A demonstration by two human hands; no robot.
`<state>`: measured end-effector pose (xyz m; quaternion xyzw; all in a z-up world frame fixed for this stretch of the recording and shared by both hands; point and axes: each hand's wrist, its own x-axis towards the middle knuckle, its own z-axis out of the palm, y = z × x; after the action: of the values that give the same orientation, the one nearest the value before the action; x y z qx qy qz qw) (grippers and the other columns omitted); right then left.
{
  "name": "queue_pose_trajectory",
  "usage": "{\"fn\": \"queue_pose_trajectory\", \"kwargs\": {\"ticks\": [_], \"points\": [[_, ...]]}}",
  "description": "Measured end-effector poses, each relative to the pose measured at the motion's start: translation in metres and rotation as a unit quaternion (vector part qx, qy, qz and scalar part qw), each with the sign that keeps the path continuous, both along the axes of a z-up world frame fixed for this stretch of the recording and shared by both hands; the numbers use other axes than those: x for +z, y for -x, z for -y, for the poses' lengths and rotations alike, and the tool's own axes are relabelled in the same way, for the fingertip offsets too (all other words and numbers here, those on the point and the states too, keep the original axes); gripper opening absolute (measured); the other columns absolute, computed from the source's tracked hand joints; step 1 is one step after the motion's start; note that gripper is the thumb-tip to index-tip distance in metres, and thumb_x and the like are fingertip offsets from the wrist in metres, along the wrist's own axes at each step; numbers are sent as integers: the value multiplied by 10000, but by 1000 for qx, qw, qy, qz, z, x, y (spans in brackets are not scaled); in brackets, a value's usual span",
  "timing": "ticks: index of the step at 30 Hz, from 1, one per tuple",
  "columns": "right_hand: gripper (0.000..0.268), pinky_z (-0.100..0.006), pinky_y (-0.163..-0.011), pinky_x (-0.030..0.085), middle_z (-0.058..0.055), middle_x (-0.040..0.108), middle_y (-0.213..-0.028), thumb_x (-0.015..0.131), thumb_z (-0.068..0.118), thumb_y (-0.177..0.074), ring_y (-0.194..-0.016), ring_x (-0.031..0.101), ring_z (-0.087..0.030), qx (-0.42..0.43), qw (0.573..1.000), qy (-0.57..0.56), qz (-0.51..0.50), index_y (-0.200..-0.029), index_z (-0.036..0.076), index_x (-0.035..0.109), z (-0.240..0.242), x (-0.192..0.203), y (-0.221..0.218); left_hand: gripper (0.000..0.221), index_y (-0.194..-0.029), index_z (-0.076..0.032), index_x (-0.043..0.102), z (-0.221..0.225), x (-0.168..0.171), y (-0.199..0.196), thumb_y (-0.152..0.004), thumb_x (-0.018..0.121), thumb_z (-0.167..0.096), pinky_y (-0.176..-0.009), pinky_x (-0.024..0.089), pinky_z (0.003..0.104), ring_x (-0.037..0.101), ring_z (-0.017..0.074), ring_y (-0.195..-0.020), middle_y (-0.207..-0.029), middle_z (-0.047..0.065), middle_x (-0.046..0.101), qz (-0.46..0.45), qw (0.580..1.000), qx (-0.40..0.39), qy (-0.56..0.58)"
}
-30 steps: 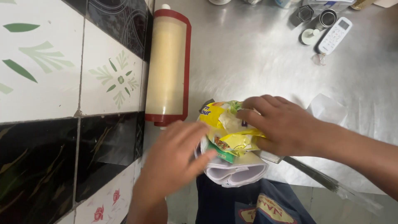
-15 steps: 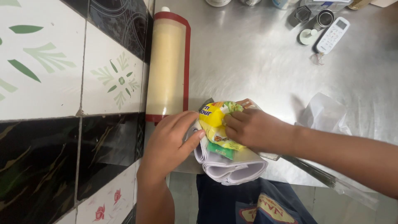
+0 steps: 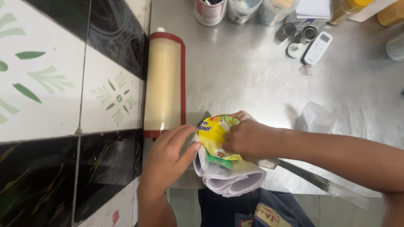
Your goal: Organize bakery supplies including paper sheets, a toy doll, and a bag of flour into a plastic bin on a stainless steel work table.
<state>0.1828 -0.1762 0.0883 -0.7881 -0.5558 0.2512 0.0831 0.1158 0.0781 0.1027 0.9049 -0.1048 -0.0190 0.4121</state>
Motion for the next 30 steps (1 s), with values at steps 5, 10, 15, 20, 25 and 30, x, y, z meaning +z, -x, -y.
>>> {"fn": "queue_pose_trajectory", "kwargs": {"ticks": [5, 10, 15, 20, 25, 30], "points": [[77, -479, -694, 541, -104, 679, -689, 707, 152, -730, -715, 688, -306, -23, 999, -32, 15, -763, 83, 699, -4, 29, -5, 596, -1297, 45, 632, 18, -3, -6, -923, 691, -415, -1042, 435, 469, 573, 388, -1250, -1362, 246, 634, -10, 993, -112, -17], [117, -483, -657, 524, -98, 675, -677, 709, 199, -747, -690, 684, -309, -32, 999, 18, -5, -806, 99, 693, -18, 23, -13, 782, -1215, 97, 633, 47, -16, -11, -793, 732, -555, -1129, 269, 545, 522, 370, -1291, -1267, 265, 648, 2, 971, -152, -184], [149, -455, -679, 525, -81, 673, -730, 703, 214, -752, -724, 679, -292, -23, 999, -24, 22, -818, 85, 667, 1, 12, -5, 794, -1134, 89, 675, 64, -23, -12, -790, 693, -626, -1162, 243, 562, 530, 336, -1293, -1182, 228, 688, -59, 947, -185, -254], [105, -432, -817, 544, -65, 674, -822, 687, 160, -755, -839, 688, -257, -26, 992, -115, 52, -830, 87, 680, 18, -29, 2, 789, -1096, 70, 730, 86, -22, -15, -859, 633, -677, -1167, 210, 544, 548, 367, -1211, -1145, 225, 700, -81, 870, -269, -404], [200, -462, -883, 519, -77, 700, -876, 685, 166, -696, -868, 690, -264, -32, 986, -139, 90, -882, 96, 715, 9, -14, 1, 652, -1064, -30, 778, 91, -38, -14, -921, 576, -633, -1133, 250, 546, 539, 382, -1230, -1136, 212, 710, -86, 843, -281, -449], [374, -405, -789, 538, -114, 715, -957, 673, 201, -668, -873, 685, -305, -69, 973, -161, 147, -1013, 75, 740, 23, -3, 14, 633, -1061, -44, 783, 101, -41, -12, -974, 499, -603, -1116, 262, 546, 536, 386, -1223, -1155, 180, 702, -95, 835, -281, -464]]}}
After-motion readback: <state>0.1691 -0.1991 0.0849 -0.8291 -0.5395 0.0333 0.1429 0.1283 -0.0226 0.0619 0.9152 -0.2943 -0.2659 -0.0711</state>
